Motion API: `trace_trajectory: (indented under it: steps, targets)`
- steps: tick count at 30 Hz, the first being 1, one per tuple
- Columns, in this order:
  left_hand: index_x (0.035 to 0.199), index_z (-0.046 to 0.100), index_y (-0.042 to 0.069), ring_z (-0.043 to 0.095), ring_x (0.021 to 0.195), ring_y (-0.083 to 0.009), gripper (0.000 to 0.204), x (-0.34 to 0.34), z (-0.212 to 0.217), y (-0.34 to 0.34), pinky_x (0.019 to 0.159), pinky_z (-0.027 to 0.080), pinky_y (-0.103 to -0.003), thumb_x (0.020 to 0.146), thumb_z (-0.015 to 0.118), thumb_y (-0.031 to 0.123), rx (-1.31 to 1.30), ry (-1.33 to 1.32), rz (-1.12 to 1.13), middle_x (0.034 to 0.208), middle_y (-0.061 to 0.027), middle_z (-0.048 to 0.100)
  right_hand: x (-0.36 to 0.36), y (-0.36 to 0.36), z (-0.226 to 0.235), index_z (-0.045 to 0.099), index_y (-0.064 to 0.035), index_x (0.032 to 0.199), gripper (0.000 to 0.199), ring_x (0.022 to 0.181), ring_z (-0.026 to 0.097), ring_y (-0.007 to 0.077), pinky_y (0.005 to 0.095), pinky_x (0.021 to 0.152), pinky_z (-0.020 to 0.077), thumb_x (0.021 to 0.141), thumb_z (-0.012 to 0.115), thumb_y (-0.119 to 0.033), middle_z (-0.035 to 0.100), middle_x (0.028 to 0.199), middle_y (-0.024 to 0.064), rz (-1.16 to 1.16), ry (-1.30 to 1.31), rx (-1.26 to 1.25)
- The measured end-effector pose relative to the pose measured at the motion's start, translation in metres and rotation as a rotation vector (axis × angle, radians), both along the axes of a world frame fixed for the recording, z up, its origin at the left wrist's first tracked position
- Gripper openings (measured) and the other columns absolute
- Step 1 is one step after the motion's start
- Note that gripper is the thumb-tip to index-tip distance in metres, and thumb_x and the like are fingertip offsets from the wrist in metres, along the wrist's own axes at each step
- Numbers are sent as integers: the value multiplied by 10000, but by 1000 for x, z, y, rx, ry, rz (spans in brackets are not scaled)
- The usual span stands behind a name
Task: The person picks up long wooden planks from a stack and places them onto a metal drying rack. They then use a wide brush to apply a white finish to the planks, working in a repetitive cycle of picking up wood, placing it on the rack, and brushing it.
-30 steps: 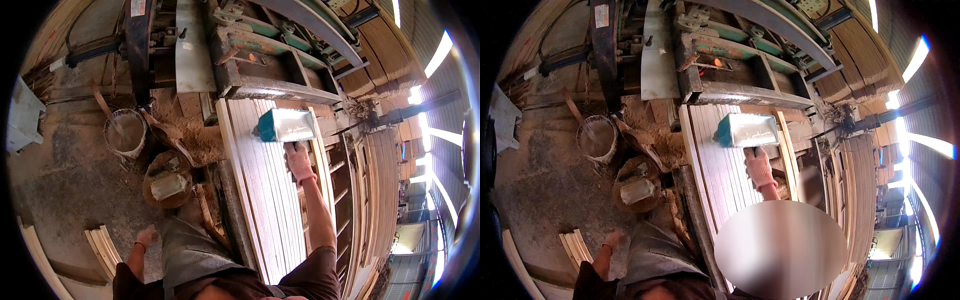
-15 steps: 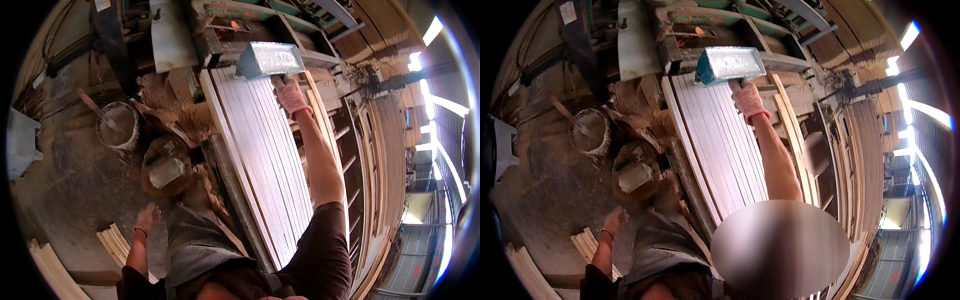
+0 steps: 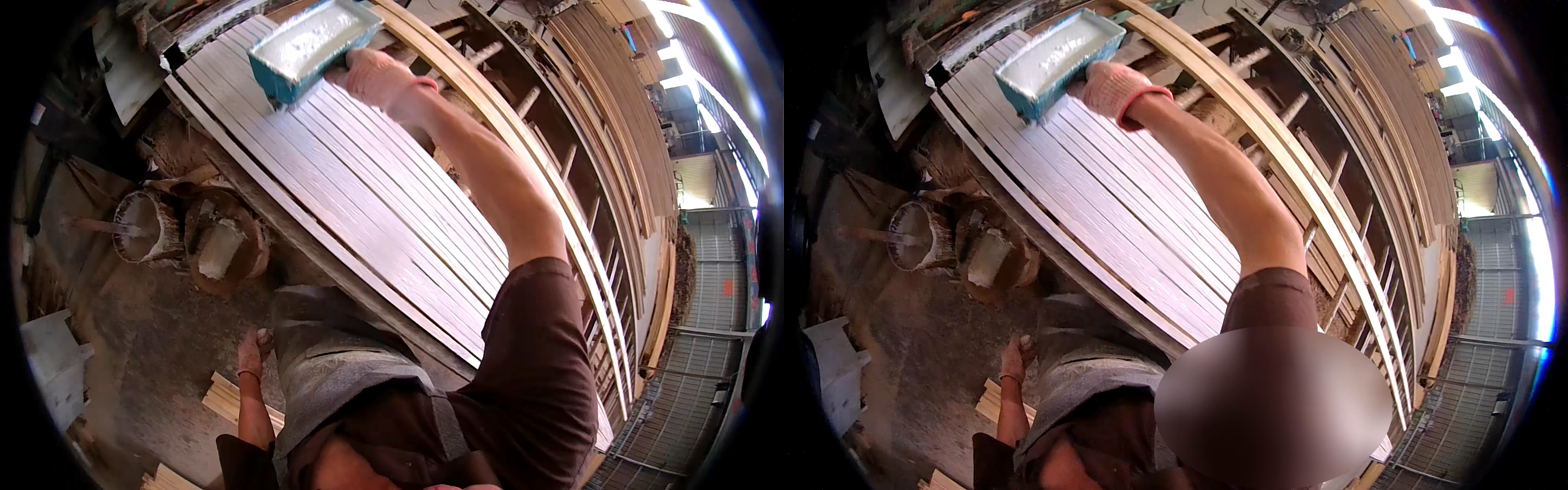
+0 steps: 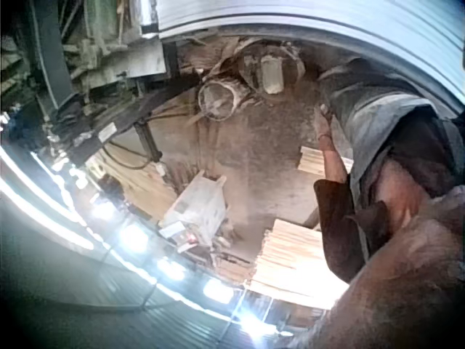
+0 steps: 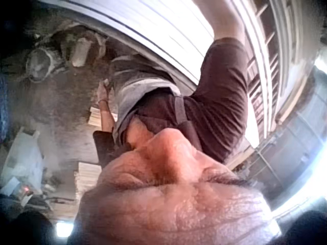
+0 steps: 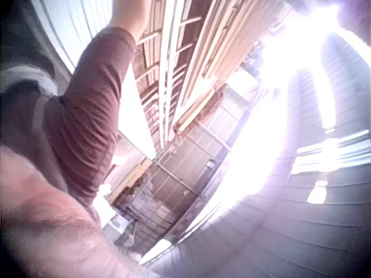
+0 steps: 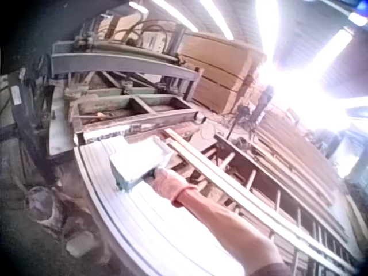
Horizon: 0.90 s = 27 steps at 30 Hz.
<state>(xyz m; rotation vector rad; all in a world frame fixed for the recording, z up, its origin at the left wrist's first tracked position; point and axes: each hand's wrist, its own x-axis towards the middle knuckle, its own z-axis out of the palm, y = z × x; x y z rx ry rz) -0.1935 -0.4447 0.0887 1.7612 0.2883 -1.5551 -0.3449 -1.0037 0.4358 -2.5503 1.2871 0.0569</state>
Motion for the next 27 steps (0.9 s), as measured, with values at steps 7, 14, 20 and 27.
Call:
trace_trajectory:
  steps: [7, 14, 20, 27]
  targets:
    - [1113, 705, 49, 700, 891, -199, 482, -137, 15, 48, 838, 531, -358, 987, 615, 506, -39, -95, -73, 997, -49, 734, -230, 125, 15, 701, 28, 1158, 479, 985, 733, 341, 441, 889, 574, 1003, 637, -421, 745, 1065, 237, -44, 71, 157]
    - [1267, 665, -42, 722, 993, -251, 655, -254, 58, 49, 862, 557, -363, 977, 643, 545, -274, -160, -151, 1156, -153, 737, -486, 286, 43, 701, 1, 1053, 323, 745, 720, 269, 389, 691, 606, 1030, 628, -313, 746, 884, 157, -112, 206, 222]
    - [1317, 655, -35, 700, 1031, -243, 682, -401, 44, 124, 886, 537, -366, 989, 623, 563, -318, -138, -160, 1199, -171, 732, -720, 384, 19, 699, -79, 1256, 324, 1070, 724, 289, 407, 957, 578, 973, 665, -232, 741, 1182, 174, -126, 373, 98]
    - [1290, 672, -18, 698, 968, -209, 641, -596, 14, 307, 897, 528, -346, 1006, 599, 552, -185, -96, -169, 1154, -105, 744, -756, 411, 21, 707, -54, 1198, 343, 950, 728, 217, 337, 845, 590, 961, 719, -302, 761, 1088, 119, -117, 211, 218]
